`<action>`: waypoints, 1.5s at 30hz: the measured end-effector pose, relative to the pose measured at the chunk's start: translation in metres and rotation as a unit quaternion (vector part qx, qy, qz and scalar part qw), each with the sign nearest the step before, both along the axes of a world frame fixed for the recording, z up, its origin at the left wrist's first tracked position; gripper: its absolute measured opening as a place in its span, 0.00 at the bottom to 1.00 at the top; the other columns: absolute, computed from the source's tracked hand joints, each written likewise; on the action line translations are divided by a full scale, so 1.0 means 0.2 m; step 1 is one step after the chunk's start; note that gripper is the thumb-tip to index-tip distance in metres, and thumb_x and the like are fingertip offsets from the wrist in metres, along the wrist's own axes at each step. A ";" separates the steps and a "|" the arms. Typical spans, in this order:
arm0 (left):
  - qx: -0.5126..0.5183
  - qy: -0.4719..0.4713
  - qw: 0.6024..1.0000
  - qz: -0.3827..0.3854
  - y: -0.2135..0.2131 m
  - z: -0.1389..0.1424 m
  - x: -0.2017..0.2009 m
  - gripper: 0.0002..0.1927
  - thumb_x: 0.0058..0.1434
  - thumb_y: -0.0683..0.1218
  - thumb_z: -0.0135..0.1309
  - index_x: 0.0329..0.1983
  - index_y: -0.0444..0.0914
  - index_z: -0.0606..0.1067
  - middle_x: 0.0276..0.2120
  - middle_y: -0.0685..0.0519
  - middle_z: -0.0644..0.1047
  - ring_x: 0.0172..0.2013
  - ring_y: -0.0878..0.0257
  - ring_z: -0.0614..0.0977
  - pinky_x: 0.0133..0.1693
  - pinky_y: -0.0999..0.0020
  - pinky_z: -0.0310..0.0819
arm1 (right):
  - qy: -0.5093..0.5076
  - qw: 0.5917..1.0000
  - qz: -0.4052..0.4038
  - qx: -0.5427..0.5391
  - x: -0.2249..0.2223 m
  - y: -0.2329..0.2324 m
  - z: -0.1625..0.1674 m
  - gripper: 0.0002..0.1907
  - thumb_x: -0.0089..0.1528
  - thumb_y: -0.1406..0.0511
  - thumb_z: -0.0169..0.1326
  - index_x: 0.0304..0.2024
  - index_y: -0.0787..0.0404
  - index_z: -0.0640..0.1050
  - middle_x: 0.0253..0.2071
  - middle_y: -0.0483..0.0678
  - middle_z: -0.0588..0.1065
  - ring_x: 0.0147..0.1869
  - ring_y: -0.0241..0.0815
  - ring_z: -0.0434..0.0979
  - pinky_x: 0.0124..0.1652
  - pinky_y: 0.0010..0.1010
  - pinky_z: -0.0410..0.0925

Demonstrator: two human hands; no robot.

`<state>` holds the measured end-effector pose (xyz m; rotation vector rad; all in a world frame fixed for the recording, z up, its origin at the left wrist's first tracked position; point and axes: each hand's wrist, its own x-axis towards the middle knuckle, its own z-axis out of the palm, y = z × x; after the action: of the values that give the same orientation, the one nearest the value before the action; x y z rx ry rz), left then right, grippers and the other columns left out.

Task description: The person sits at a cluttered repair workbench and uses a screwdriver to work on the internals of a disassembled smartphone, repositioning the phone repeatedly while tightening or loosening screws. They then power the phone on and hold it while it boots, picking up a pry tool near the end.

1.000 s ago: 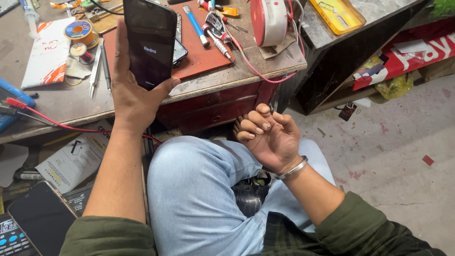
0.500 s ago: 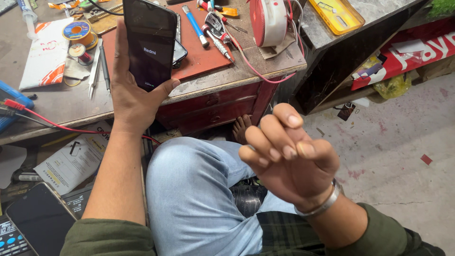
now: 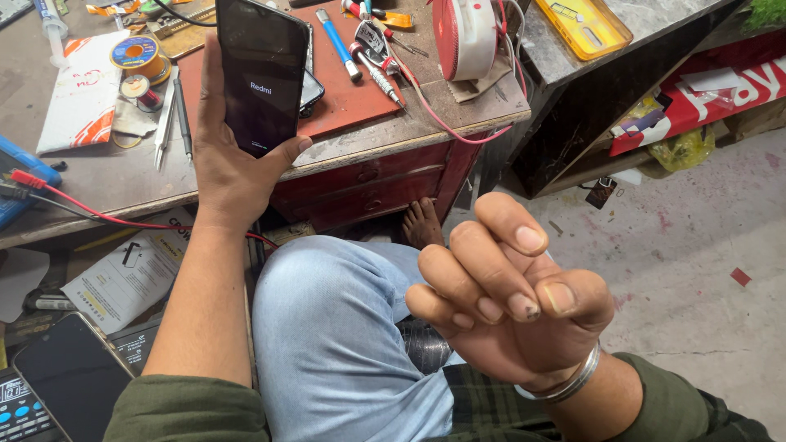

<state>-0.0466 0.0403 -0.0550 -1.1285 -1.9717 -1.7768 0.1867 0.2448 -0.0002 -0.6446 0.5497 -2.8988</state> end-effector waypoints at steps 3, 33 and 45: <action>-0.001 0.001 1.000 0.001 0.00 0.00 0.00 0.64 0.56 0.24 0.70 0.81 0.51 0.43 0.72 0.50 0.69 0.70 0.59 0.75 0.74 0.63 0.70 | 0.003 1.000 0.002 -0.004 -0.01 0.00 0.01 0.11 0.62 0.65 0.60 0.44 0.48 0.73 0.28 0.34 0.68 0.37 0.29 0.65 0.44 0.27 0.57; -0.039 0.040 0.998 0.031 -0.01 -0.04 -0.01 0.64 0.55 0.25 0.74 0.79 0.52 0.44 0.73 0.51 0.65 0.72 0.59 0.70 0.77 0.65 0.65 | -0.184 0.957 -0.165 -0.153 -0.02 0.48 -0.43 0.06 0.64 0.66 0.59 0.37 0.54 0.73 0.31 0.36 0.67 0.37 0.29 0.65 0.46 0.22 0.61; -0.037 0.043 0.998 0.027 -0.01 -0.05 -0.01 0.65 0.55 0.25 0.76 0.80 0.51 0.44 0.75 0.53 0.62 0.73 0.60 0.68 0.79 0.67 0.61 | -0.429 0.856 -0.281 0.063 -0.29 0.62 -0.73 0.11 0.62 0.62 0.55 0.28 0.55 0.68 0.27 0.41 0.66 0.32 0.36 0.64 0.36 0.28 0.63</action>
<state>-0.0485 0.0379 -0.0642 -1.1438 -2.0112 -1.6139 0.1289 0.3682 -0.1453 0.9680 0.8553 -3.1384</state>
